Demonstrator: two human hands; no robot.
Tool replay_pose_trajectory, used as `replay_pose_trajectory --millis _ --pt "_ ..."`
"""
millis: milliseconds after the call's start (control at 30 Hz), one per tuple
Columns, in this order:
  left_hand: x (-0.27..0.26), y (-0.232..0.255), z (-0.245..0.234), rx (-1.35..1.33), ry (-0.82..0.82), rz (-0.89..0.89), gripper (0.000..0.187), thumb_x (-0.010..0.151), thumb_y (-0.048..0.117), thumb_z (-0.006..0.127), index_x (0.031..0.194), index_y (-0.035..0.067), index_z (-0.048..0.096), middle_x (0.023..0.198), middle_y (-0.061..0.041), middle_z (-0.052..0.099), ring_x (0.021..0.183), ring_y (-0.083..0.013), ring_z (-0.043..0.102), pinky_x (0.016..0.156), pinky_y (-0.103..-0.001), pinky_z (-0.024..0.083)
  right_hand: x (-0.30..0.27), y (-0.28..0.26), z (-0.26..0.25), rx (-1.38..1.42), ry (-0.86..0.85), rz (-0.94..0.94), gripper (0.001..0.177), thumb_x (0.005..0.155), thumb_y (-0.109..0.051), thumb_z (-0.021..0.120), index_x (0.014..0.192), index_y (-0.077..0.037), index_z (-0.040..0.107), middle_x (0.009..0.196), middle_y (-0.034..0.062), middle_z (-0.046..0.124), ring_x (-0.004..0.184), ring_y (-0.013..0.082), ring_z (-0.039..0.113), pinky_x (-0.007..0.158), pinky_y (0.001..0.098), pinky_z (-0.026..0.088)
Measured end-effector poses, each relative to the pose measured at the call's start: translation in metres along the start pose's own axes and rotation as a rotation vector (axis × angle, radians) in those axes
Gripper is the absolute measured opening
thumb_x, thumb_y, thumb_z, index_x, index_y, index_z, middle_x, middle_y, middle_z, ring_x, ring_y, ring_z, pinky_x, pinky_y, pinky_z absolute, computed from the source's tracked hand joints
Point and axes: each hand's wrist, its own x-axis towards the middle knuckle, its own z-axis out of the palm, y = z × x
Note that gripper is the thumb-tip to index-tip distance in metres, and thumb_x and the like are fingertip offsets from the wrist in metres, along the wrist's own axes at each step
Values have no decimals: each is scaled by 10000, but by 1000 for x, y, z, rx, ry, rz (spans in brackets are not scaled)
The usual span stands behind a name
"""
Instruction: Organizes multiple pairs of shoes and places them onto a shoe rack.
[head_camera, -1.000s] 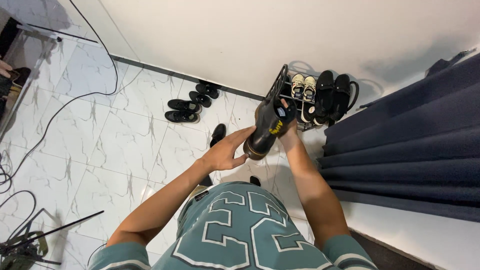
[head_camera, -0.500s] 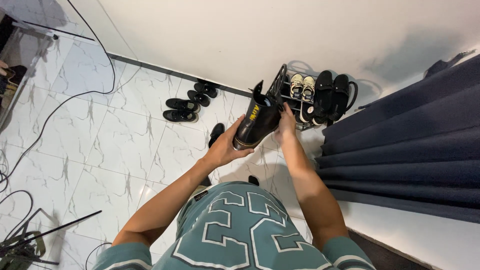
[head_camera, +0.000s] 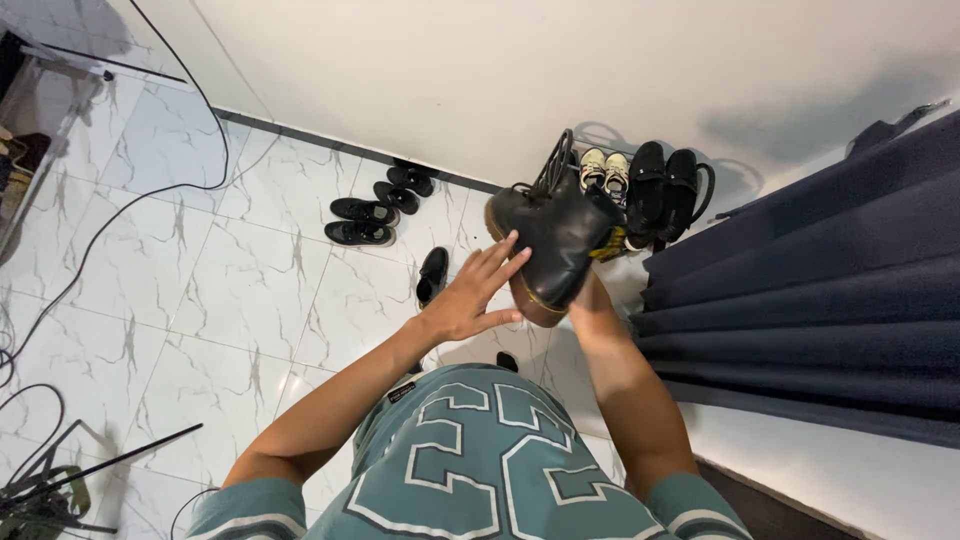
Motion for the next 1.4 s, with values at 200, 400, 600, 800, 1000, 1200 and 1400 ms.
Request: replay_pose_trajectory --millis 200,400,600,800,1000,1200,1400 --pt "6 -35 1 355 -9 -142 847 962 583 614 1636 247 225 1710 -160 132 1561 -420 176 1226 -639 155 -6 -4 -9 -22 -39 100 411 1097 -228 491 1449 -17 517 1355 116 607 1191 237 609 1044 387 487" --pt "-1 -47 -29 189 203 -79 822 848 150 783 1563 183 380 1596 -185 345 1449 -441 396 1192 -529 378 0 -9 -12 -37 -72 196 440 1094 -265 496 1447 -4 517 1384 140 587 1220 258 587 1068 407 468" --pt "-10 -46 -43 44 189 -137 656 818 -10 747 1417 149 533 1501 -146 479 1175 -378 647 919 -414 584 -2 -13 -18 -53 -106 291 473 1091 -302 501 1446 9 516 1413 164 568 1249 279 565 1093 427 449" --pt "-39 -62 -54 11 293 -265 608 812 -69 701 1369 130 561 1486 -173 458 1188 -403 619 803 -374 616 -19 -26 -14 -71 -138 384 508 1087 -339 505 1444 22 516 1442 189 548 1278 300 543 1117 447 430" --pt "-74 -79 -49 117 392 -461 561 823 -61 723 1332 129 586 1469 -151 522 976 -346 712 790 -408 590 -44 -23 21 -206 -196 112 596 1070 -410 486 1522 -23 462 1567 194 477 1427 289 452 1187 415 355" --pt "-84 -75 -43 77 431 -519 551 816 -57 720 1319 122 584 1454 -147 527 948 -346 715 746 -407 601 -129 -18 128 -1531 19 -785 728 1044 -408 571 1630 -71 299 1663 307 205 1510 490 258 1191 561 297" --pt "-90 -76 -44 85 420 -531 577 790 -82 712 1314 125 592 1450 -147 532 967 -360 715 763 -419 598 -132 -1 143 -1941 125 -879 727 990 -519 606 1605 -206 377 1670 256 191 1505 526 208 1120 736 272"
